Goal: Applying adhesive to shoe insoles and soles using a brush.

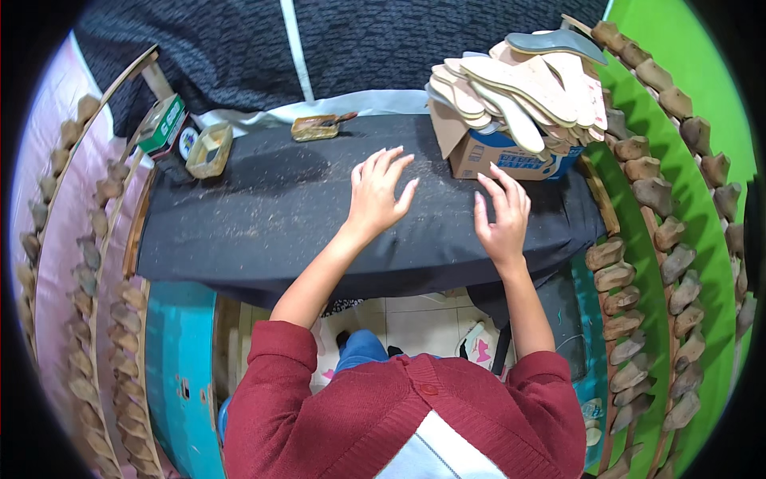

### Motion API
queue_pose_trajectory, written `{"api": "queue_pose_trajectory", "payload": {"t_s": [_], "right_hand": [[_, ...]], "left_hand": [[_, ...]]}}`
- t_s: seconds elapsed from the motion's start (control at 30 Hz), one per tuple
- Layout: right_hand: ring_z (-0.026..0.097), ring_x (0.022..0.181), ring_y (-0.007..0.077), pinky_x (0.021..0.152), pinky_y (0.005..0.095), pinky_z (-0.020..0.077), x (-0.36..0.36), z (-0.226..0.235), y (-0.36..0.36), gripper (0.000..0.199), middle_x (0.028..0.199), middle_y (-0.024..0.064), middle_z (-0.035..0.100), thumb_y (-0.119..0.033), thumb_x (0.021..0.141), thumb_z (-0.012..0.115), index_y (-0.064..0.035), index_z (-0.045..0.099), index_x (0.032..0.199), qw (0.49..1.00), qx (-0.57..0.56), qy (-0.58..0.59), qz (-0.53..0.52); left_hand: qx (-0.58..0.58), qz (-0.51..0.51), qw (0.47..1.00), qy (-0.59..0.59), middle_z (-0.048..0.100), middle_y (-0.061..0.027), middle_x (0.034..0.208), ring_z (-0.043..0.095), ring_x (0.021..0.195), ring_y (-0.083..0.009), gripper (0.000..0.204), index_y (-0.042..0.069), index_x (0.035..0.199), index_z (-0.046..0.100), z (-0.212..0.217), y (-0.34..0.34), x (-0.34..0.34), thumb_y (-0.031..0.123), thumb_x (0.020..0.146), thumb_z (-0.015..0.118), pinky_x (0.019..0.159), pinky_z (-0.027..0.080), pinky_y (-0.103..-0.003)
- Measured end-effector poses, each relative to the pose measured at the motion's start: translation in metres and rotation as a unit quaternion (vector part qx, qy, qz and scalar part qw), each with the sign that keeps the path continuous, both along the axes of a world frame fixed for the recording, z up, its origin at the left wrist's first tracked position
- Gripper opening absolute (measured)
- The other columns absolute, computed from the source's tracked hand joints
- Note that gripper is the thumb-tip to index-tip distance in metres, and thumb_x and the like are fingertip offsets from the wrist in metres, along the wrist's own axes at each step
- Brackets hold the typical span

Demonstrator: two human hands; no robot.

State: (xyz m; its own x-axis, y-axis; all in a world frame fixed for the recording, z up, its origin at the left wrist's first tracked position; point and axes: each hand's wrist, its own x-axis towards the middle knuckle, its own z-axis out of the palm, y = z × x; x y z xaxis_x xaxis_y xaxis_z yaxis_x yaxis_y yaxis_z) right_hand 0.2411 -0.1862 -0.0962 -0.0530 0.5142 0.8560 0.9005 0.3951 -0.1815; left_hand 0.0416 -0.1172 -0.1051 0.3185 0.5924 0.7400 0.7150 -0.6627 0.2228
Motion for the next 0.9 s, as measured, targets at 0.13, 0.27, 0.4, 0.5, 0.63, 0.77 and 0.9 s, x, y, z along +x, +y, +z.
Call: {"api": "queue_pose_trajectory", "payload": {"t_s": [0.13, 0.27, 0.4, 0.5, 0.63, 0.77, 0.9], "right_hand": [[0.048, 0.098, 0.0241, 0.083, 0.0345, 0.0337, 0.025, 0.022, 0.01, 0.034, 0.107, 0.0076, 0.052, -0.006, 0.067, 0.059, -0.0083, 0.055, 0.101, 0.993, 0.114, 0.0, -0.022], [0.047, 0.1, 0.0254, 0.086, 0.0354, 0.0323, 0.053, 0.044, 0.027, 0.031, 0.106, 0.0083, 0.052, -0.009, 0.071, 0.058, -0.007, 0.054, 0.102, 0.979, 0.15, 0.011, -0.138], [0.044, 0.108, 0.0262, 0.092, 0.0374, 0.0278, 0.077, 0.059, 0.039, 0.031, 0.109, 0.0086, 0.052, -0.014, 0.078, 0.056, -0.0066, 0.052, 0.107, 0.966, 0.135, 0.063, -0.213], [0.042, 0.111, 0.0261, 0.094, 0.0379, 0.026, 0.091, 0.057, 0.045, 0.033, 0.11, 0.0084, 0.053, -0.016, 0.08, 0.054, -0.0068, 0.05, 0.112, 0.957, 0.124, 0.091, -0.246], [0.039, 0.115, 0.0256, 0.097, 0.0408, 0.0218, 0.092, 0.054, 0.047, 0.038, 0.111, 0.0076, 0.053, -0.018, 0.082, 0.051, -0.0079, 0.045, 0.118, 0.967, 0.075, 0.137, -0.203], [0.036, 0.117, 0.0266, 0.098, 0.0428, 0.019, 0.088, 0.054, 0.051, 0.04, 0.116, 0.0078, 0.05, -0.02, 0.083, 0.049, -0.0087, 0.042, 0.121, 0.97, 0.05, 0.153, -0.183], [0.036, 0.117, 0.0281, 0.098, 0.0415, 0.0201, 0.088, 0.054, 0.056, 0.041, 0.12, 0.0104, 0.047, -0.021, 0.083, 0.049, -0.0064, 0.043, 0.121, 0.97, 0.053, 0.165, -0.169]], "left_hand": [[0.01, -0.048, 0.998, -0.042, 0.05, -0.0082, 0.113, 0.044, 0.107, -0.0255, 0.042, 0.009, 0.111, 0.049, 0.025, 0.046, 0.021, 0.023, 0.073, 0.06, 0.088, 0.032, -0.038], [-0.125, -0.202, 0.943, -0.232, 0.051, -0.0158, 0.113, 0.048, 0.104, -0.0249, 0.056, 0.003, 0.122, 0.037, 0.032, 0.117, 0.047, 0.027, 0.077, 0.059, 0.085, 0.037, -0.035], [-0.251, -0.294, 0.861, -0.332, 0.049, -0.0165, 0.115, 0.043, 0.111, -0.0213, 0.063, 0.0, 0.129, 0.023, 0.043, 0.17, 0.064, 0.026, 0.081, 0.055, 0.095, 0.029, -0.033], [-0.321, -0.315, 0.815, -0.365, 0.046, -0.0167, 0.118, 0.04, 0.113, -0.0209, 0.064, 0.0, 0.13, 0.019, 0.055, 0.186, 0.083, 0.03, 0.084, 0.051, 0.097, 0.025, -0.032], [-0.368, -0.308, 0.798, -0.365, 0.039, -0.0157, 0.126, 0.02, 0.126, -0.0234, 0.07, 0.002, 0.132, 0.016, 0.06, 0.195, 0.099, 0.044, 0.083, 0.043, 0.102, 0.012, -0.035], [-0.346, -0.335, 0.79, -0.379, 0.041, -0.0114, 0.126, 0.019, 0.127, -0.0208, 0.064, 0.002, 0.133, 0.015, 0.057, 0.205, 0.109, 0.042, 0.087, 0.034, 0.102, 0.009, -0.034], [-0.34, -0.353, 0.778, -0.393, 0.04, -0.0147, 0.125, 0.028, 0.122, -0.0202, 0.062, 0.0, 0.131, 0.017, 0.067, 0.21, 0.118, 0.042, 0.089, 0.032, 0.101, 0.016, -0.032]]}}
